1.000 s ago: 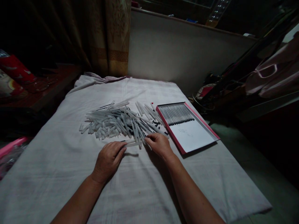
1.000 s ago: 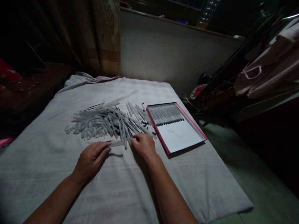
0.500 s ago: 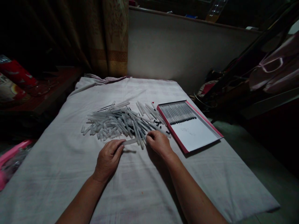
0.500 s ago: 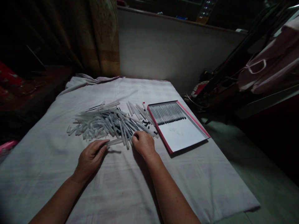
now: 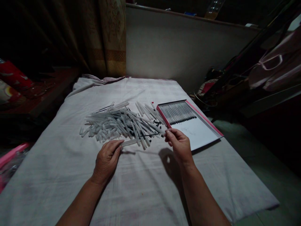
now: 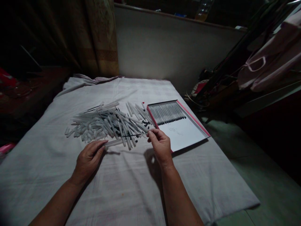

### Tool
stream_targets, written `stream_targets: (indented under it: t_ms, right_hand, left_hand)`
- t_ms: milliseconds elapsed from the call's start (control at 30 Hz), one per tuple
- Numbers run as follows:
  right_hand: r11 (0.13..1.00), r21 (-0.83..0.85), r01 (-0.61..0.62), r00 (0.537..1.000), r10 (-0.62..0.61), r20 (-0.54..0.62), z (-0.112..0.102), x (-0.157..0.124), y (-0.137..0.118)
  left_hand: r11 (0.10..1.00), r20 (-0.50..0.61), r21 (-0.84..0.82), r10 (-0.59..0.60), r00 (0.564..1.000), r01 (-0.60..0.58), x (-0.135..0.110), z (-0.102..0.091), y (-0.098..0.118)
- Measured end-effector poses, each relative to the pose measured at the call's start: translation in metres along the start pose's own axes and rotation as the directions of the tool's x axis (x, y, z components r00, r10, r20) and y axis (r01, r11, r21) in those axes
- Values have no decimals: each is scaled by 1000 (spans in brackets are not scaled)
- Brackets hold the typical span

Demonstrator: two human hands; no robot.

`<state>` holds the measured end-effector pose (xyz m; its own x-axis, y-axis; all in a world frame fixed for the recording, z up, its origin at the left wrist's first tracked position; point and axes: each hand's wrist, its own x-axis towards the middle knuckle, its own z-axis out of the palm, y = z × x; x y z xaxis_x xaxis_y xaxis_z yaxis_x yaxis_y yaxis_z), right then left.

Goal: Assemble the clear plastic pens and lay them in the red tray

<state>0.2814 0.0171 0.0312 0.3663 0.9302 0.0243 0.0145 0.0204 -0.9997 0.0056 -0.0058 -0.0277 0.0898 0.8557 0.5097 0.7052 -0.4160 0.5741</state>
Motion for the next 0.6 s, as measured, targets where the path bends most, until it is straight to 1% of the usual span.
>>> stream_targets:
  t_ms: [133,300,467,600]
  right_hand:
    - [1000,14,6,1000,-6,29,-2,-1,-2]
    - [1000,21,11,1000,-11,20,-8,-2,-2]
    - [999,30,20,999,-22,43,-10,-1,-1]
    - [1000,21,20,994,-22,105,-3,-2,3]
  left_hand:
    - [1000,11,-6,-27,1000,27,0,0,1]
    - [1000,9,-8,-23,1000,23,0,0,0]
    - [1000,-1,17,18,1000,-18,0,0,1]
    - [995,20,32,97,995,-98,1,-1,4]
